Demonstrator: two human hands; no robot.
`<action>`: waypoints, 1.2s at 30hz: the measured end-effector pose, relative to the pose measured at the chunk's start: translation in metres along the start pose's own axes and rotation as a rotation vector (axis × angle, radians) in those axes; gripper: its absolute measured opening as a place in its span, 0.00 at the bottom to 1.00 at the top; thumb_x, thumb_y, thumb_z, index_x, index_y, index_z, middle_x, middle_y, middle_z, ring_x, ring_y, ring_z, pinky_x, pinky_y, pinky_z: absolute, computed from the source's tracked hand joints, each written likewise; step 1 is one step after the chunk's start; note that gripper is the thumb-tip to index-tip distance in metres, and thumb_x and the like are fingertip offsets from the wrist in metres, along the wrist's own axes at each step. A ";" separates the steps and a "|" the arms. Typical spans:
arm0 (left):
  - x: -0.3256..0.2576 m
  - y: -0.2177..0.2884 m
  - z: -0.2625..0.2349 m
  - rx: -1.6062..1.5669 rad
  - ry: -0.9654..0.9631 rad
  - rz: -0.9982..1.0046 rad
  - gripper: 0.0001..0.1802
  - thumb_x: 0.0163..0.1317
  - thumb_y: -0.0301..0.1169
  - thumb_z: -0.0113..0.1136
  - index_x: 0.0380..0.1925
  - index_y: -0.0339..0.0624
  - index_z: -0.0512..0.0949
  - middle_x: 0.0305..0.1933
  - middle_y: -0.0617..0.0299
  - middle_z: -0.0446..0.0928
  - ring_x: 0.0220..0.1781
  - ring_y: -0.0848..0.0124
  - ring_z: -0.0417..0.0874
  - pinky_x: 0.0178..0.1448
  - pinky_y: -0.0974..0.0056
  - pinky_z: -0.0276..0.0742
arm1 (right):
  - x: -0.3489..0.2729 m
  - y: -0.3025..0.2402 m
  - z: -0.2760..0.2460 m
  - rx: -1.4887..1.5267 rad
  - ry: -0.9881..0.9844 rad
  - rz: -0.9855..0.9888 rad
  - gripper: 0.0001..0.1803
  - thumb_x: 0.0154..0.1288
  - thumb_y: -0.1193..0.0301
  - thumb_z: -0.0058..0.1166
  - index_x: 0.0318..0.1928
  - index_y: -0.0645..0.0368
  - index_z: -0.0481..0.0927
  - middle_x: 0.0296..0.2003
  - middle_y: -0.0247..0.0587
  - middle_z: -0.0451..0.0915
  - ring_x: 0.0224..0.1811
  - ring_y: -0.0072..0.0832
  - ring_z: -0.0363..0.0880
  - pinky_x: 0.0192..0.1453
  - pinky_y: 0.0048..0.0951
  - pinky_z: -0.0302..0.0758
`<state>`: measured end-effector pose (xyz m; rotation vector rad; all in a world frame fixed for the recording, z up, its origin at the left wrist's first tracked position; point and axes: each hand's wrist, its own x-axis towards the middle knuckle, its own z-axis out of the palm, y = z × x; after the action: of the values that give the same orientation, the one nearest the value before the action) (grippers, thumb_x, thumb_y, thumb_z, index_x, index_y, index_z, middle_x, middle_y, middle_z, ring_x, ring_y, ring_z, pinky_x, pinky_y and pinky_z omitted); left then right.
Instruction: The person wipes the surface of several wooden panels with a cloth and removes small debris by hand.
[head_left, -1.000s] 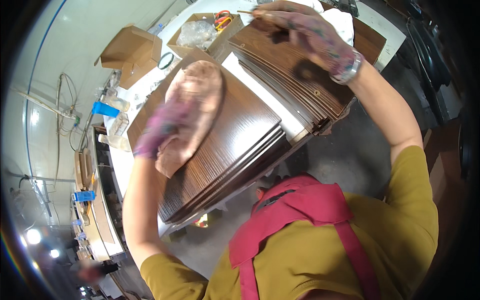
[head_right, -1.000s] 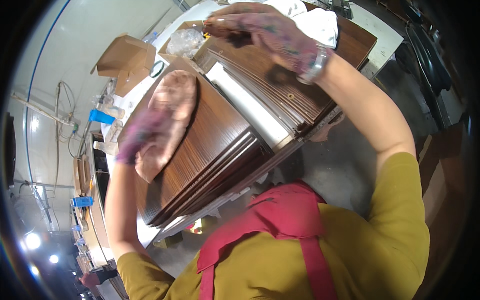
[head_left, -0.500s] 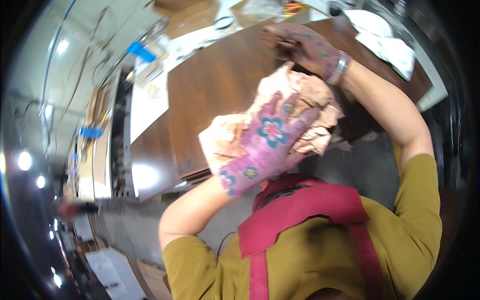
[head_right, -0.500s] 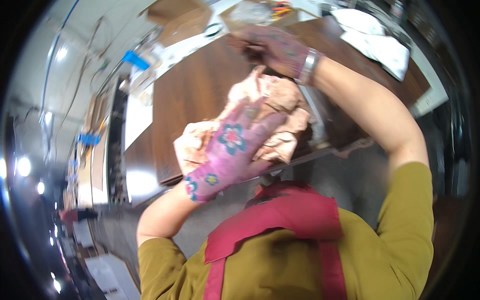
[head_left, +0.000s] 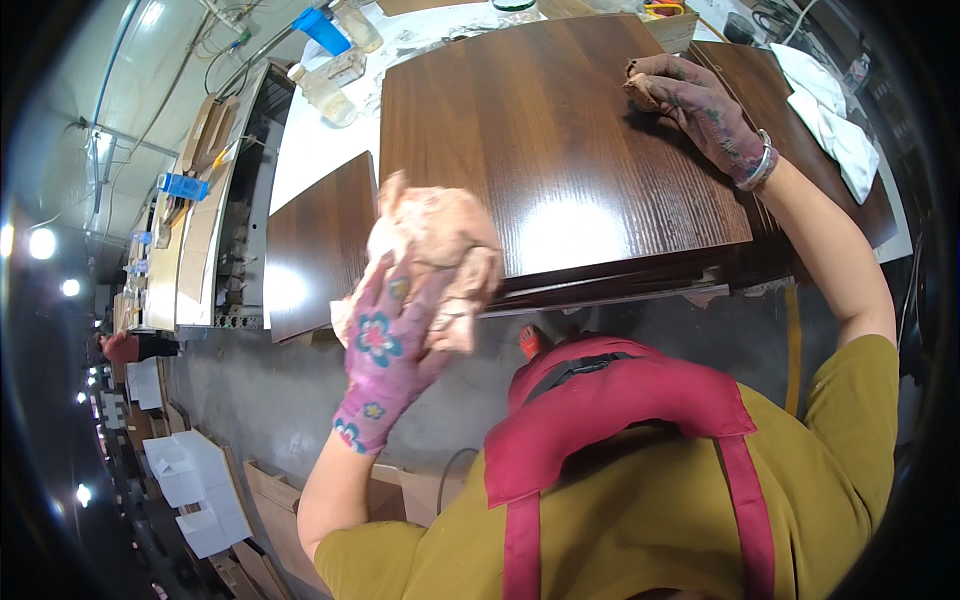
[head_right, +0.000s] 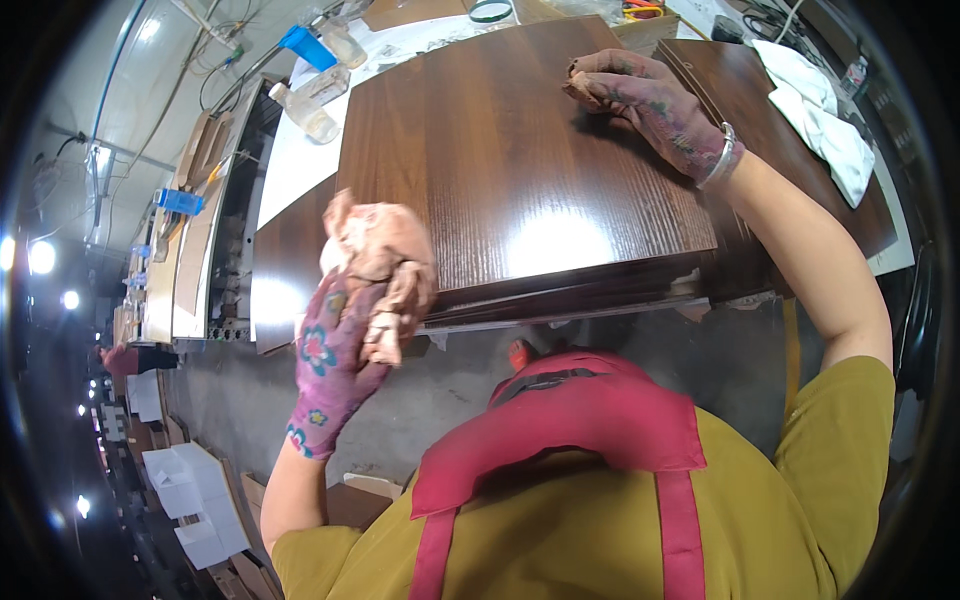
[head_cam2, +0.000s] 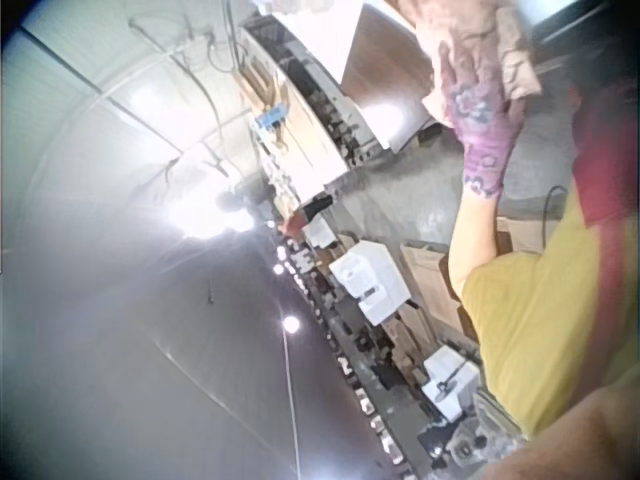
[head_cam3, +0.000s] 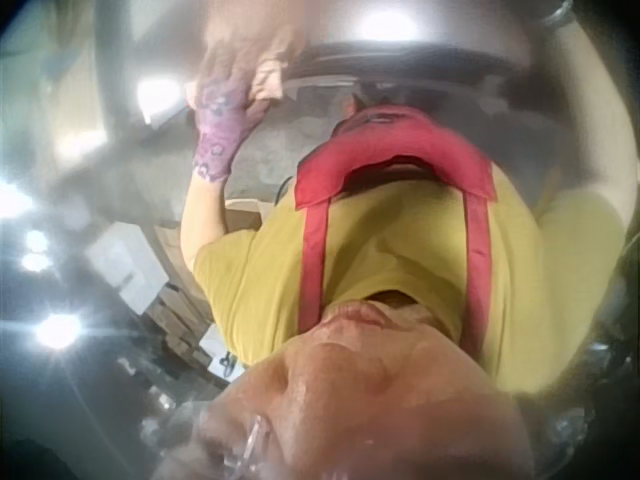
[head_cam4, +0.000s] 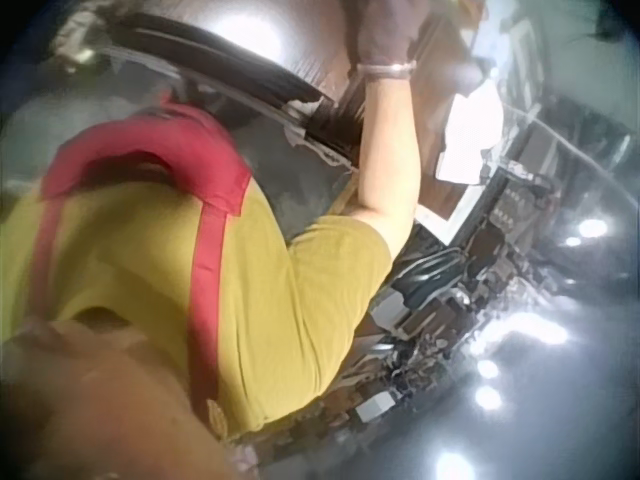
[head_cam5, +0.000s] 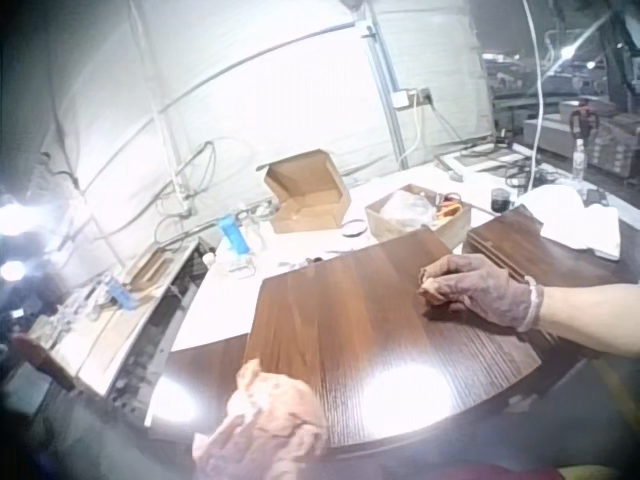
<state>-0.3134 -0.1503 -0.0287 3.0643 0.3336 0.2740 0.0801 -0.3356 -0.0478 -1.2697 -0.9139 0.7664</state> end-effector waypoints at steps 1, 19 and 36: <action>-0.009 -0.009 0.001 0.029 0.016 -0.021 0.45 0.40 0.39 0.72 0.65 0.52 0.69 0.68 0.46 0.65 0.69 0.41 0.65 0.70 0.46 0.65 | 0.002 0.002 0.000 -0.011 0.002 -0.010 0.16 0.69 0.64 0.55 0.53 0.57 0.78 0.44 0.27 0.78 0.49 0.14 0.75 0.56 0.18 0.71; 0.051 -0.072 -0.012 -0.286 0.046 -0.041 0.38 0.50 0.27 0.62 0.67 0.49 0.68 0.63 0.48 0.71 0.65 0.49 0.72 0.69 0.53 0.67 | -0.030 -0.032 0.161 0.385 0.016 0.055 0.13 0.66 0.70 0.54 0.48 0.65 0.78 0.40 0.36 0.80 0.44 0.21 0.77 0.55 0.24 0.72; 0.117 -0.109 0.000 0.071 0.049 0.195 0.38 0.51 0.40 0.68 0.64 0.51 0.69 0.60 0.49 0.73 0.62 0.52 0.73 0.64 0.52 0.72 | -0.022 -0.013 0.166 0.401 0.115 0.185 0.14 0.60 0.75 0.61 0.46 0.67 0.78 0.40 0.42 0.81 0.43 0.25 0.78 0.50 0.25 0.73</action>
<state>-0.2237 -0.0186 -0.0161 3.1672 0.0469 0.3523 -0.0777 -0.2828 -0.0287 -1.0370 -0.5198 0.9570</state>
